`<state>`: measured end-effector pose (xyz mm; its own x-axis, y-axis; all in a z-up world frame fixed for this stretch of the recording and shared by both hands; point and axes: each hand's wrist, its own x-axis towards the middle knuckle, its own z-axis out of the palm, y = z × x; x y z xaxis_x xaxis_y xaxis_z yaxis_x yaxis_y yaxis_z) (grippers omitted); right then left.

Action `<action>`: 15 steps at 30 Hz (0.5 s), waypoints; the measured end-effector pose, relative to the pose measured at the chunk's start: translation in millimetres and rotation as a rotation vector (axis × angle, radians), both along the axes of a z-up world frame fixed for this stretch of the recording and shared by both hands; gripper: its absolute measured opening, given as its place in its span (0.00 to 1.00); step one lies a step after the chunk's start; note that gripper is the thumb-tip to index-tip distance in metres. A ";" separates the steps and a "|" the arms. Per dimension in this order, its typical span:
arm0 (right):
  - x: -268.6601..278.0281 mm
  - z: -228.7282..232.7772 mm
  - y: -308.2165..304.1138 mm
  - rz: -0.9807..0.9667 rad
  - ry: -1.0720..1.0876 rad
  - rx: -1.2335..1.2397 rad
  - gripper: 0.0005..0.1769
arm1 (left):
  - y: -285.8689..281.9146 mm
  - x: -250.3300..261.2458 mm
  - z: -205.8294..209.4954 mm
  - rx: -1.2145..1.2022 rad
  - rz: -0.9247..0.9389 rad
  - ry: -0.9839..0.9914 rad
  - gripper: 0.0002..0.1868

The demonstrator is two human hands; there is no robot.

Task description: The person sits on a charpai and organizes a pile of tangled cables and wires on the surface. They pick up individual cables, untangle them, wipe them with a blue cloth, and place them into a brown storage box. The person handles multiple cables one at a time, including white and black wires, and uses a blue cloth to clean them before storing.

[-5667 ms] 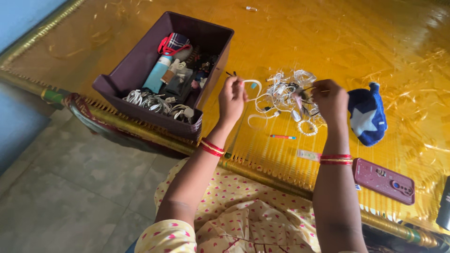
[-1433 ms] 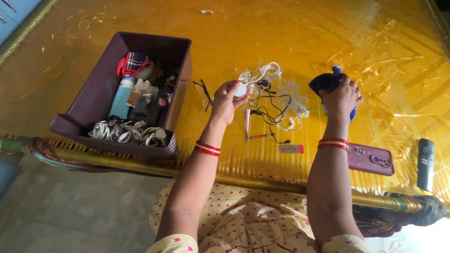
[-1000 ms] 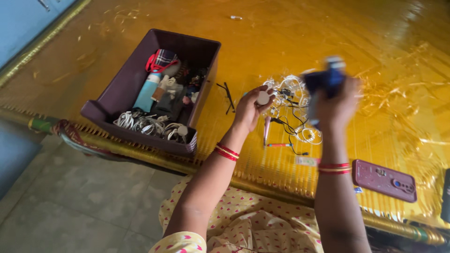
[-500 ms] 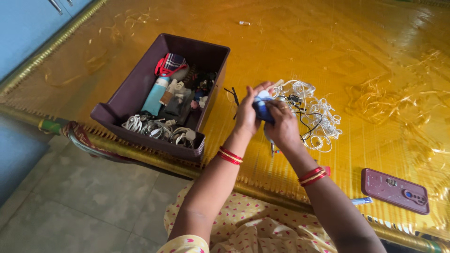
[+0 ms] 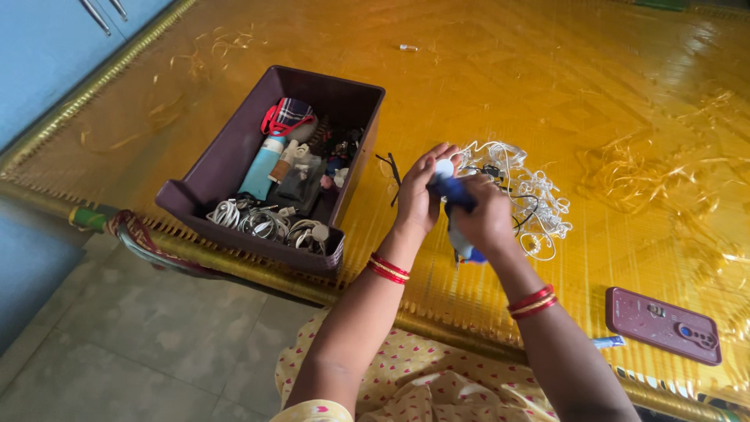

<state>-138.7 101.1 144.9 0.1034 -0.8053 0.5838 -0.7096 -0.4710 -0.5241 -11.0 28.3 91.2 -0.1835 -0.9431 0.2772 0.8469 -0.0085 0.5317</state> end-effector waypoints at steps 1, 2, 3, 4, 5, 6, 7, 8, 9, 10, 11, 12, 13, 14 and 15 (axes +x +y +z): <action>-5.0 0.4 -4.4 -0.088 -0.217 0.150 0.19 | -0.2 0.5 0.8 -0.009 0.011 0.026 0.25; -9.9 0.4 -8.8 -0.177 -0.431 0.303 0.16 | 0.3 0.6 1.0 -0.016 0.020 0.054 0.23; -14.1 0.4 -13.1 -0.265 -0.645 0.456 0.14 | 0.8 0.6 1.3 -0.023 0.030 0.082 0.22; -17.6 0.8 -17.0 -0.197 -0.838 0.484 0.13 | 1.3 0.4 1.6 0.002 0.043 0.063 0.21; -20.6 1.9 -20.4 -0.125 -1.031 0.510 0.12 | 1.7 -0.4 1.8 0.026 0.056 0.043 0.20; -22.5 2.4 -21.3 -0.050 -1.222 0.532 0.11 | 2.1 -1.6 1.4 0.051 0.068 0.024 0.20; -19.9 0.7 -20.5 0.014 -1.296 0.626 0.14 | 2.8 -5.8 0.9 -0.026 0.146 -0.062 0.19; -13.3 -2.5 -20.5 0.081 -1.367 0.721 0.17 | 3.7 -12.0 0.7 -0.104 0.225 -0.147 0.18; -8.5 -5.5 -20.2 0.150 -1.437 0.816 0.21 | 5.2 -15.3 0.4 -0.182 0.304 -0.232 0.17; -4.3 -9.7 -19.0 0.229 -1.399 0.776 0.19 | 8.8 -16.0 -0.5 -0.251 0.395 -0.391 0.17; 1.3 -16.0 -17.2 0.309 -1.359 0.736 0.18 | 14.4 -17.4 -1.7 -0.319 0.486 -0.551 0.18; 4.4 -21.3 -17.5 0.386 -1.319 0.695 0.17 | 17.6 -18.0 -2.1 -0.385 0.575 -0.713 0.19; 3.1 -24.5 -20.0 0.358 -1.303 0.686 0.16 | 16.7 -17.9 -1.1 -0.391 0.653 -0.865 0.21; -1.2 -26.8 -21.3 0.328 -1.289 0.675 0.15 | 15.2 -18.8 -0.2 -0.396 0.728 -1.018 0.23; -5.6 -28.5 -22.3 0.298 -1.275 0.664 0.13 | 14.4 -19.7 0.2 -0.401 0.801 -1.171 0.27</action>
